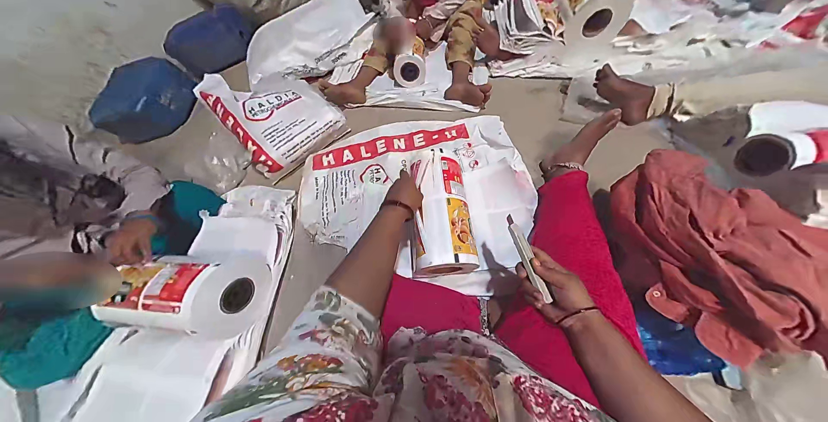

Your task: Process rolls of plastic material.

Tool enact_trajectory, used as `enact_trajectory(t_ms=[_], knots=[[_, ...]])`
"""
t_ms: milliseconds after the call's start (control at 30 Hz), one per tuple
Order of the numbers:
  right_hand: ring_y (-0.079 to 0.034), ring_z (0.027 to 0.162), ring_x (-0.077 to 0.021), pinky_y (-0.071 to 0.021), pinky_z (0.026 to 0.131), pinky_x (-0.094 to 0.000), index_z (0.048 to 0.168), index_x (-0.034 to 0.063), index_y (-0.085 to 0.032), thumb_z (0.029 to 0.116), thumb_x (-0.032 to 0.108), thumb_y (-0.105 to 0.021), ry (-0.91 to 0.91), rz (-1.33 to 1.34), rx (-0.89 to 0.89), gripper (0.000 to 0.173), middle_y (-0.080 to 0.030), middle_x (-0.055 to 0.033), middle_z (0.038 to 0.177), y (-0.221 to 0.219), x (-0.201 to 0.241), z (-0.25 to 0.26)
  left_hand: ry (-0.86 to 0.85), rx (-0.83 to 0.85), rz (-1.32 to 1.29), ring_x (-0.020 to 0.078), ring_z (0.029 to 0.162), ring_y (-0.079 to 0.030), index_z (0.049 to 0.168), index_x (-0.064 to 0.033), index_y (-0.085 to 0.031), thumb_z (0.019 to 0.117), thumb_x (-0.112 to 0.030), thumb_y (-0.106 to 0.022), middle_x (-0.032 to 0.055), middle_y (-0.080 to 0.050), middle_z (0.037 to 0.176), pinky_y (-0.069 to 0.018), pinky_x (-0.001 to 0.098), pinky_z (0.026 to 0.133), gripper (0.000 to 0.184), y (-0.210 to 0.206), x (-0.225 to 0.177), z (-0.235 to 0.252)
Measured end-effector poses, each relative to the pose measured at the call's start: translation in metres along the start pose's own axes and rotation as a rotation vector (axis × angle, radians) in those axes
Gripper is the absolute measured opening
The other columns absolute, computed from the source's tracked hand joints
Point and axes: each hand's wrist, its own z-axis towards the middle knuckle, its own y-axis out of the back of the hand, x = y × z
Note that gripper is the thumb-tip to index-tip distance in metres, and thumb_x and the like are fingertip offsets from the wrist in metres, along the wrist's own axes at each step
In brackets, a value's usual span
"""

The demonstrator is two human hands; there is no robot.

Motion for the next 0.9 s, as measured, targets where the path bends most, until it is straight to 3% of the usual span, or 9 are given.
enact_trajectory(t_ms=[33,167,333,433,633,767,900], knots=[[-0.051,0.047,-0.0053,-0.0440,0.041,-0.0182,0.148,0.0132,-0.039,0.1043,0.020,-0.039,-0.009,-0.031,-0.012,0.044,-0.063,-0.0029,0.081,-0.001,0.000,0.000,0.006,-0.034,-0.067,0.0503,0.114,-0.065,0.149,0.0098,-0.034,0.0926,-0.020,-0.069,0.0359,-0.062,0.125,-0.0520,0.0677,0.095,0.073,-0.008,0.013,-0.016],[-0.050,0.046,-0.0061,-0.0439,0.040,-0.0201,0.151,0.0109,-0.034,0.1048,0.017,-0.036,-0.048,-0.225,-0.074,0.047,-0.061,-0.0036,0.080,-0.008,-0.003,-0.001,0.060,0.073,-0.053,0.0385,0.117,-0.066,0.132,0.0000,-0.060,0.1020,-0.033,-0.055,0.0236,-0.068,0.122,-0.0510,0.0608,0.099,0.045,-0.020,0.042,-0.068],[-0.050,0.049,-0.0114,-0.0458,0.044,-0.0286,0.164,0.0153,-0.019,0.1080,0.013,-0.045,-0.118,-0.951,-0.223,0.062,-0.067,-0.0096,0.097,-0.062,0.016,0.033,-0.122,0.086,-0.158,0.0409,0.111,-0.067,0.115,0.0006,-0.067,0.1029,-0.025,-0.056,0.0241,-0.070,0.112,-0.0505,0.0634,0.095,0.030,-0.018,0.069,-0.067],[-0.056,0.053,-0.0131,-0.0515,0.050,-0.0320,0.163,0.0189,-0.027,0.1094,0.020,-0.047,-0.080,-1.304,-0.243,0.057,-0.070,-0.0101,0.105,-0.111,0.035,0.077,-0.199,0.133,-0.232,0.0398,0.108,-0.067,0.111,0.0000,-0.071,0.1036,-0.031,-0.056,0.0227,-0.071,0.109,-0.0500,0.0638,0.095,0.035,-0.027,0.076,-0.052],[-0.071,0.076,-0.0359,-0.0592,0.070,-0.0567,0.160,0.0196,-0.036,0.1097,0.022,-0.046,-0.071,-1.756,-0.277,0.051,-0.070,-0.0204,0.113,-0.171,0.057,0.188,-0.329,0.197,-0.221,0.0375,0.112,-0.067,0.119,-0.0033,-0.071,0.1066,-0.032,-0.051,0.0210,-0.071,0.113,-0.0501,0.0621,0.097,0.037,-0.023,0.086,-0.042],[-0.071,0.085,-0.0385,-0.0578,0.075,-0.0595,0.155,0.0206,-0.044,0.1087,0.024,-0.044,-0.096,-1.832,-0.336,0.046,-0.069,-0.0225,0.114,-0.179,0.059,0.239,-0.386,0.239,-0.245,0.0371,0.120,-0.064,0.128,-0.0045,-0.069,0.1077,-0.034,-0.049,0.0209,-0.069,0.123,-0.0481,0.0608,0.103,0.040,-0.023,0.094,-0.035],[-0.071,0.086,-0.0387,-0.0577,0.076,-0.0597,0.155,0.0234,-0.046,0.1102,0.028,-0.041,-0.088,-1.889,-0.346,0.045,-0.070,-0.0220,0.115,-0.185,0.060,0.262,-0.420,0.270,-0.250,0.0371,0.114,-0.066,0.117,-0.0023,-0.071,0.1065,-0.031,-0.051,0.0210,-0.070,0.116,-0.0494,0.0609,0.099,0.036,-0.020,0.093,-0.032]])
